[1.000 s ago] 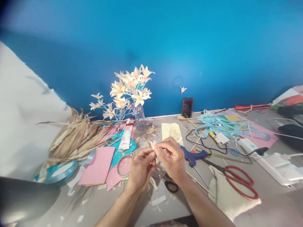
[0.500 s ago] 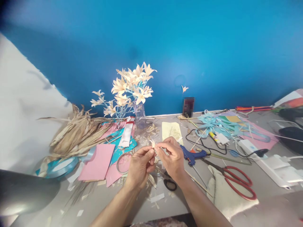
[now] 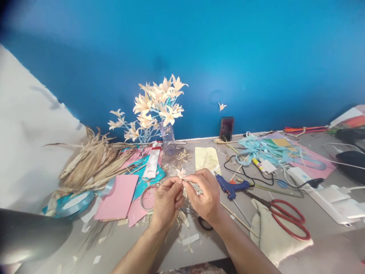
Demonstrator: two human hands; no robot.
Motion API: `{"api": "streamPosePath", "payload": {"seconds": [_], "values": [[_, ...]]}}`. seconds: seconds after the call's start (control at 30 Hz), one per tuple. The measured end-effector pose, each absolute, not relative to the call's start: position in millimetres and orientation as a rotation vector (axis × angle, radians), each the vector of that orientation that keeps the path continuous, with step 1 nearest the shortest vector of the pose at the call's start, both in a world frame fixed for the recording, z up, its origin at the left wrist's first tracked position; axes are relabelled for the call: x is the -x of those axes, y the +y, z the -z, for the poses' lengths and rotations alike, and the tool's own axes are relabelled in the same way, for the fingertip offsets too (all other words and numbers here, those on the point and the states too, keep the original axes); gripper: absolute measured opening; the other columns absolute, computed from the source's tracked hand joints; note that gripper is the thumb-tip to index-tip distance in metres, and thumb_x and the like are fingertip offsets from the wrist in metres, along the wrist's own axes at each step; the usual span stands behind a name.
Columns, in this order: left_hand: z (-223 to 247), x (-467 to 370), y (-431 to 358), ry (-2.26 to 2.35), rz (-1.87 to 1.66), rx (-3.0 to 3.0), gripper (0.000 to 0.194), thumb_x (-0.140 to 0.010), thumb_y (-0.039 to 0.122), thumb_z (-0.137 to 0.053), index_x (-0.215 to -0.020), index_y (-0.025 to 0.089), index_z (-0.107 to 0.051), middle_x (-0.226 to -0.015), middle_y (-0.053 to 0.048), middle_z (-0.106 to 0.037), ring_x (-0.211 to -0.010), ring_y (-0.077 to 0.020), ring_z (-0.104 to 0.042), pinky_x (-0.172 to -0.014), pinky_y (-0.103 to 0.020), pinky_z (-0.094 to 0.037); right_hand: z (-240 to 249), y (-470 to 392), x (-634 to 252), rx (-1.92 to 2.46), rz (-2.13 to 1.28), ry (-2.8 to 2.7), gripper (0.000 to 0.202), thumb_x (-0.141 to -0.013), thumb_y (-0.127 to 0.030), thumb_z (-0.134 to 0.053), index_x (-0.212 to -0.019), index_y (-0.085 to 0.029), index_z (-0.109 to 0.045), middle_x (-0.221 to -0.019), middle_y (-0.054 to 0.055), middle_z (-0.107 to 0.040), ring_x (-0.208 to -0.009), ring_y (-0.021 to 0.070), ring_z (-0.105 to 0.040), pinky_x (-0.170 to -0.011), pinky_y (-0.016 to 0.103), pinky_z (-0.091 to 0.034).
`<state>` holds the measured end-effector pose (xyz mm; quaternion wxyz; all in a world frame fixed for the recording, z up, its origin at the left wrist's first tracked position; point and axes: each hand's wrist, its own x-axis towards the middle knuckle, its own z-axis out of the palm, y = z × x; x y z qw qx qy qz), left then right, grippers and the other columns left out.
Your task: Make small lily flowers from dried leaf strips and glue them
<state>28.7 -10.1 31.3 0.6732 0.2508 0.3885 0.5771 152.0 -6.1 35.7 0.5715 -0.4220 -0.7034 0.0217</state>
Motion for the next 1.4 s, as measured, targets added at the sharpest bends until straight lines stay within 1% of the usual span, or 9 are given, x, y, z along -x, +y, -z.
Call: {"api": "streamPosePath", "payload": {"seconds": [0.13,0.27,0.37,0.5,0.6,0.7,1.1,1.3,1.4], "values": [[-26,-25,-10,0.814,-1.325,-0.563,0.037,-0.066,0.040,-0.084,-0.070,0.017,-0.057,-0.046,0.011,-0.033,-0.039,-0.0023,-0.021,-0.038,-0.015,-0.016,-36,-13,-155,0.951,-0.146,-1.606,0.017,-0.085,-0.012,-0.062,-0.098,-0.022,-0.065,-0.080,0.004,-0.061,-0.066,0.0163,-0.054,-0.059,0.029,-0.046],[-19,-22,-12,0.771,-1.351,-0.590,0.031,-0.069,0.038,-0.083,-0.070,0.017,-0.060,-0.048,0.009,-0.040,-0.042,-0.0041,-0.030,-0.041,-0.016,-0.023,-39,-19,-157,0.933,-0.184,-1.567,0.019,-0.085,-0.010,-0.062,-0.098,-0.023,-0.062,-0.079,0.003,-0.060,-0.067,0.0164,-0.053,-0.057,0.029,-0.045],[-17,-23,-13,0.769,-1.391,-0.612,0.029,-0.067,0.038,-0.084,-0.069,0.017,-0.064,-0.049,0.007,-0.043,-0.045,-0.0056,-0.036,-0.046,-0.018,-0.030,-43,-21,-157,0.899,-0.122,-1.637,0.022,-0.084,-0.011,-0.065,-0.102,-0.023,-0.063,-0.081,0.004,-0.061,-0.071,0.0184,-0.057,-0.060,0.031,-0.048],[-20,-25,-16,0.872,-1.419,-0.691,0.027,-0.067,0.037,-0.083,-0.065,0.016,-0.067,-0.057,0.004,-0.051,-0.052,-0.0065,-0.040,-0.051,-0.020,-0.034,-48,-20,-157,0.858,0.009,-1.774,0.024,-0.083,-0.017,-0.071,-0.106,-0.024,-0.066,-0.086,0.007,-0.065,-0.075,0.0197,-0.062,-0.067,0.034,-0.052],[-21,-26,-16,0.883,-1.427,-0.717,0.025,-0.068,0.036,-0.083,-0.065,0.016,-0.068,-0.059,0.004,-0.052,-0.054,-0.0073,-0.041,-0.053,-0.021,-0.034,-47,-19,-157,0.867,0.061,-1.796,0.018,-0.084,-0.017,-0.071,-0.099,-0.025,-0.069,-0.082,0.005,-0.065,-0.069,0.0174,-0.061,-0.062,0.032,-0.051],[-20,-27,-16,0.813,-1.442,-0.698,0.024,-0.068,0.034,-0.084,-0.065,0.017,-0.068,-0.056,0.005,-0.049,-0.052,-0.0069,-0.040,-0.052,-0.021,-0.034,-46,-19,-159,0.869,0.070,-1.772,0.020,-0.084,-0.011,-0.066,-0.097,-0.026,-0.071,-0.079,0.005,-0.065,-0.066,0.0164,-0.060,-0.060,0.030,-0.050],[-22,-30,-18,0.761,-1.374,-0.531,0.023,-0.060,0.029,-0.088,-0.065,0.017,-0.070,-0.057,0.004,-0.056,-0.048,-0.0053,-0.043,-0.050,-0.020,-0.034,-41,-20,-165,0.826,0.002,-1.774,0.027,-0.081,-0.004,-0.064,-0.100,-0.023,-0.069,-0.082,0.006,-0.064,-0.070,0.0178,-0.060,-0.063,0.032,-0.051],[-19,-30,-15,0.756,-1.394,-0.493,0.021,-0.055,0.025,-0.089,-0.064,0.018,-0.072,-0.054,0.005,-0.053,-0.050,-0.0056,-0.043,-0.052,-0.019,-0.035,-40,-22,-167,0.828,-0.005,-1.779,0.025,-0.082,-0.008,-0.065,-0.100,-0.024,-0.069,-0.082,0.006,-0.066,-0.070,0.0182,-0.061,-0.062,0.032,-0.052],[-16,-29,-15,0.773,-1.407,-0.474,0.022,-0.052,0.025,-0.090,-0.063,0.018,-0.072,-0.056,0.004,-0.056,-0.052,-0.0069,-0.046,-0.053,-0.020,-0.037,-39,-23,-169,0.797,-0.031,-1.769,0.019,-0.082,-0.014,-0.068,-0.100,-0.022,-0.067,-0.083,0.007,-0.066,-0.071,0.0190,-0.061,-0.063,0.033,-0.052]]}}
